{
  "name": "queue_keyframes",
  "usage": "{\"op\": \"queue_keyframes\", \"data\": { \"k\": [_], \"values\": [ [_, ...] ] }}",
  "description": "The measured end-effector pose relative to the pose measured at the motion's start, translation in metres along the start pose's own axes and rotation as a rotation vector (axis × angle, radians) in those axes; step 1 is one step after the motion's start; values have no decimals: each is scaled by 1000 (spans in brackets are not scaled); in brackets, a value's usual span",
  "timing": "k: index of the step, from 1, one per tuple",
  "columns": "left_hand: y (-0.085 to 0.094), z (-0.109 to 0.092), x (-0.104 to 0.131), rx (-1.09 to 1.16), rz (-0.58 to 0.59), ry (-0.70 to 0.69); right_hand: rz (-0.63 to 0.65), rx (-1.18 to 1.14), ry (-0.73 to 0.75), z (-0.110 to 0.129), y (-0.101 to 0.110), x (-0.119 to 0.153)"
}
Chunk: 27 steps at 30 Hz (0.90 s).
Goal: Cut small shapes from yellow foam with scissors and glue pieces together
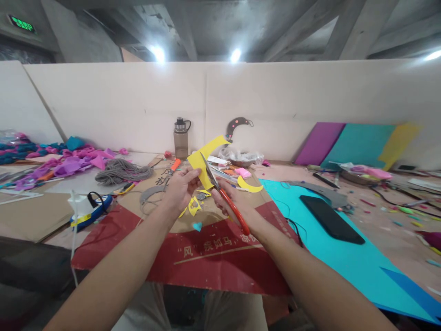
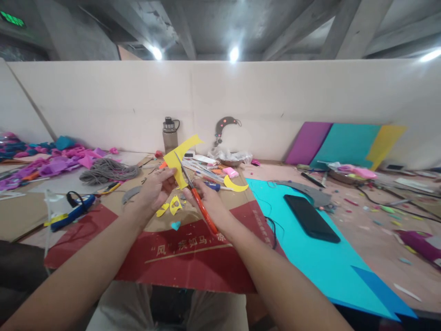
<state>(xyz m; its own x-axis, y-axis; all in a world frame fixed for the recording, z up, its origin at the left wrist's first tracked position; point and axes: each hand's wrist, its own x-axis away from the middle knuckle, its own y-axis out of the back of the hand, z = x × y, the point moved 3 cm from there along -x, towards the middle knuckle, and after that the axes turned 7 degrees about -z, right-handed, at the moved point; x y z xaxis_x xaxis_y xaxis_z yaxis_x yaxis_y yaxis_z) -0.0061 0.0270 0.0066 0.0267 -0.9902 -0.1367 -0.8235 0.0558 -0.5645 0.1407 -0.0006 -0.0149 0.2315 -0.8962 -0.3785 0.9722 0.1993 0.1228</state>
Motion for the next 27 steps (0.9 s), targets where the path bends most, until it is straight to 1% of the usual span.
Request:
{"op": "queue_keyframes", "data": {
  "k": [4,7,15,21,27],
  "values": [
    [0,3,2,36,-12,-2,-15,-11,-17,0,-2,1],
    [0,5,2,38,-6,-18,-3,-2,-24,2,-3,2],
    [-1,5,2,41,-12,-18,-13,43,-27,2,-3,4],
    [0,7,3,40,-27,7,11,56,-54,4,-3,5],
    [2,6,1,74,-38,34,-17,55,-34,-2,-1,3]
  ]
}}
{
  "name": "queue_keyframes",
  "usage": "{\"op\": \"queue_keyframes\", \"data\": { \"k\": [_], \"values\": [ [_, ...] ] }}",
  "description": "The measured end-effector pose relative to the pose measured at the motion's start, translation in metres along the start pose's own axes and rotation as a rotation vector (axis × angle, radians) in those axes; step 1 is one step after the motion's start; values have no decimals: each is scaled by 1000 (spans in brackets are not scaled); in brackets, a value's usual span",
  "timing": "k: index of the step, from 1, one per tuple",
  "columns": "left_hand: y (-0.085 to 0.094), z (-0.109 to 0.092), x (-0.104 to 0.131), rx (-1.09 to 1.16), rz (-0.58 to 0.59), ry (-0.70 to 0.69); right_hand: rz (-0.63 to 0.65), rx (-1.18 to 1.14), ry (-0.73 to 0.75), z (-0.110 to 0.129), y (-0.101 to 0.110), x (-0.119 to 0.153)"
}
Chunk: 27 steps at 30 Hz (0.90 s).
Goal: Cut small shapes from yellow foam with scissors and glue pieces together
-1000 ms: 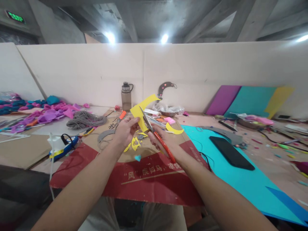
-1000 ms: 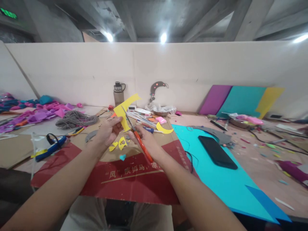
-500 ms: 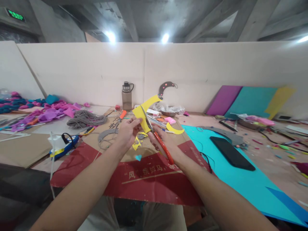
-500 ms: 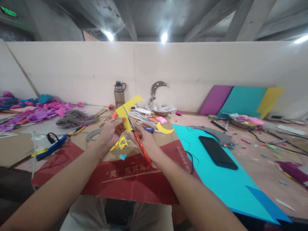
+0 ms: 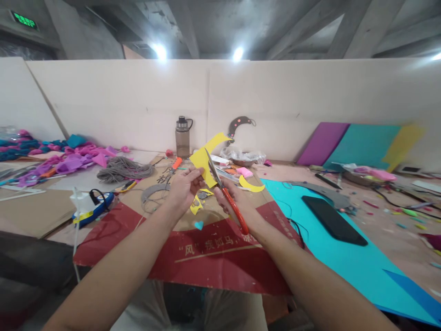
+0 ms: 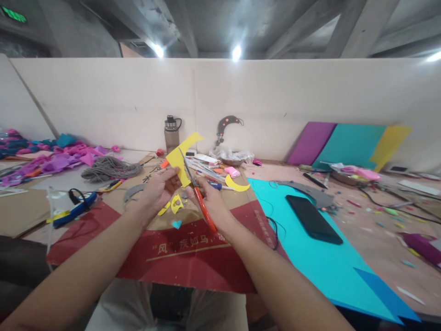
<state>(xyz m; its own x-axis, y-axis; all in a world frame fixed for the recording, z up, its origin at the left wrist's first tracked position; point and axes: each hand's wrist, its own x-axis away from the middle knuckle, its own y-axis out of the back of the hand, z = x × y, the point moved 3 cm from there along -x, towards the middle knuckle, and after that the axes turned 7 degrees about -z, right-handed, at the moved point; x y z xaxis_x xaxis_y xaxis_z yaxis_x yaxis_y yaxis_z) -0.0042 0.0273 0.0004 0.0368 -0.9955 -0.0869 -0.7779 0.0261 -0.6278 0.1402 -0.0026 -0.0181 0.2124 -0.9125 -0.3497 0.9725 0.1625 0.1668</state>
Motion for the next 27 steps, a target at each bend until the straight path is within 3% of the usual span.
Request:
{"op": "queue_keyframes", "data": {
  "k": [7,18,23,27],
  "values": [
    [-1,0,-1,-26,-8,-17,-46,-15,5,-9,1,-2],
    [5,-1,0,-250,-81,-290,-38,-31,-7,-10,0,-1],
    [1,-3,1,-56,-55,-146,-140,-53,53,-7,1,0],
    [-1,0,2,0,-51,-13,-340,-58,164,6,9,1]
  ]
}}
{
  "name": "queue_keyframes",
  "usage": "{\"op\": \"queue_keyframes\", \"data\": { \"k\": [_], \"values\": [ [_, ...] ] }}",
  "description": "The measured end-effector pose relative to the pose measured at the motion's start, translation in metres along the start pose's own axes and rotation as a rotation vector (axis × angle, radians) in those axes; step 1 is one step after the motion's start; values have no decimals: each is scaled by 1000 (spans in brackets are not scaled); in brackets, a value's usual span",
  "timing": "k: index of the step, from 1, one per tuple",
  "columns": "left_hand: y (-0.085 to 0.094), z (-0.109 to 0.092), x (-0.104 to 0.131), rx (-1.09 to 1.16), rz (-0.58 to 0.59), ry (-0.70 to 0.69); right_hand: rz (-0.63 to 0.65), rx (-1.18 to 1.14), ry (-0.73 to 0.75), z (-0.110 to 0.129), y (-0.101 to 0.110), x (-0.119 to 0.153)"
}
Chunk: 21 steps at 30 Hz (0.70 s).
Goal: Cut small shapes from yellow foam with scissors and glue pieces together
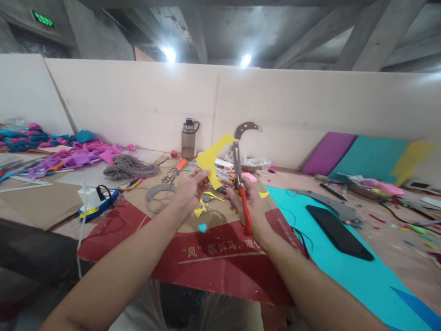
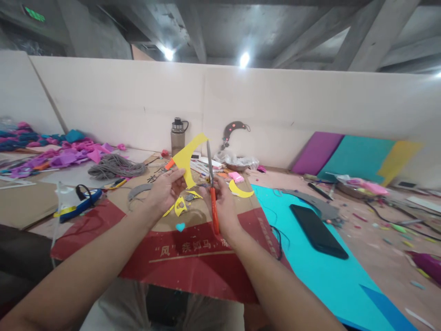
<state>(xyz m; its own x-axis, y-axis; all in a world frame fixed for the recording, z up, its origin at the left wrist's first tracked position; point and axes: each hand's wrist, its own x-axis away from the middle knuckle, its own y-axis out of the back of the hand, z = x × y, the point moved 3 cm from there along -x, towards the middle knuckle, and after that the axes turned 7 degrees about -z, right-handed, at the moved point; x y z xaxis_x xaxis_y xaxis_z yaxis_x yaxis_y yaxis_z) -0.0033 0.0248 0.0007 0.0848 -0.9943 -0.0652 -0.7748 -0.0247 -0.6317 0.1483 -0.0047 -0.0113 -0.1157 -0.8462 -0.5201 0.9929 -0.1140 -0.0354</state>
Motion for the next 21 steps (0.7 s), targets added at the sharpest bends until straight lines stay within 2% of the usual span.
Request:
{"op": "queue_keyframes", "data": {
  "k": [4,8,14,21],
  "values": [
    [-1,7,1,-28,49,3,-161,9,97,11,10,-4],
    [-4,14,4,-85,77,-25,-248,-56,129,11,15,-7],
    [-10,24,11,-238,136,-34,-145,8,123,17,8,-5],
    [-8,30,13,-418,198,-98,-102,-42,92,13,7,-5]
  ]
}}
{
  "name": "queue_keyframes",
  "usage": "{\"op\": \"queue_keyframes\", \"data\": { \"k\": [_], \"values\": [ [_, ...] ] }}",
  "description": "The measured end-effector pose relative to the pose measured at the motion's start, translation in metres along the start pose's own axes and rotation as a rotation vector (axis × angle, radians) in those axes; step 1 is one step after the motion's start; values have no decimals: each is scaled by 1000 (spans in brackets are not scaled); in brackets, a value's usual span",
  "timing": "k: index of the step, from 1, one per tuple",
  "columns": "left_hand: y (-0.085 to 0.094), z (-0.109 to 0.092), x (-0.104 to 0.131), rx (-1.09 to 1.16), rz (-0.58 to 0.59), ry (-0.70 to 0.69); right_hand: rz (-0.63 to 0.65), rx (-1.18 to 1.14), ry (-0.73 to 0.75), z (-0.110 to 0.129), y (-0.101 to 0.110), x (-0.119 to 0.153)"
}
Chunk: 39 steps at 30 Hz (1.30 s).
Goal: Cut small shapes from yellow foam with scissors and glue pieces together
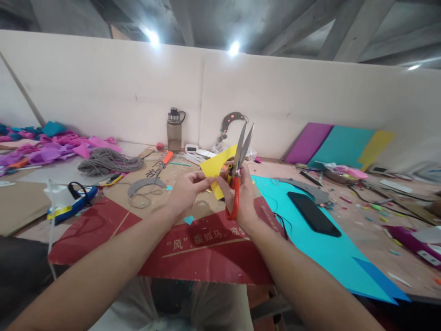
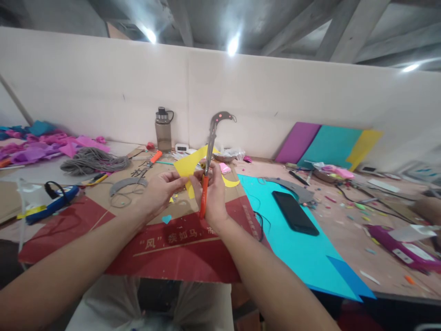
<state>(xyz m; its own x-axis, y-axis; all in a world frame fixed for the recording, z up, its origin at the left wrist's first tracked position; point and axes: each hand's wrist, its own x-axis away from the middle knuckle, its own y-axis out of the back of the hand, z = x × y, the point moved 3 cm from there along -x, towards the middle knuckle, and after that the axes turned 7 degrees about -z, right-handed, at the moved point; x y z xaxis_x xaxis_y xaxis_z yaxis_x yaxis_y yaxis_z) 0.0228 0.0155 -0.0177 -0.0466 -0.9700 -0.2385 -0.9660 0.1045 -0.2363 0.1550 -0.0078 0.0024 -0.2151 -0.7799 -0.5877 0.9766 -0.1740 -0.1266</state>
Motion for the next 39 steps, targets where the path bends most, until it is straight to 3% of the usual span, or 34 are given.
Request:
{"op": "queue_keyframes", "data": {
  "k": [7,13,18,32,39],
  "values": [
    [-1,-8,5,-119,-12,-55,-44,-27,-48,-6,2,0],
    [-2,-8,5,-122,97,-77,-34,-11,-40,-7,4,-3],
    [0,-3,2,-65,120,-75,-42,30,-6,-3,5,-4],
    [0,-1,2,-5,10,-10,-18,-8,-56,-8,2,-4],
    [-1,-6,2,154,18,67,-43,-31,-65,-11,0,-4]
  ]
}}
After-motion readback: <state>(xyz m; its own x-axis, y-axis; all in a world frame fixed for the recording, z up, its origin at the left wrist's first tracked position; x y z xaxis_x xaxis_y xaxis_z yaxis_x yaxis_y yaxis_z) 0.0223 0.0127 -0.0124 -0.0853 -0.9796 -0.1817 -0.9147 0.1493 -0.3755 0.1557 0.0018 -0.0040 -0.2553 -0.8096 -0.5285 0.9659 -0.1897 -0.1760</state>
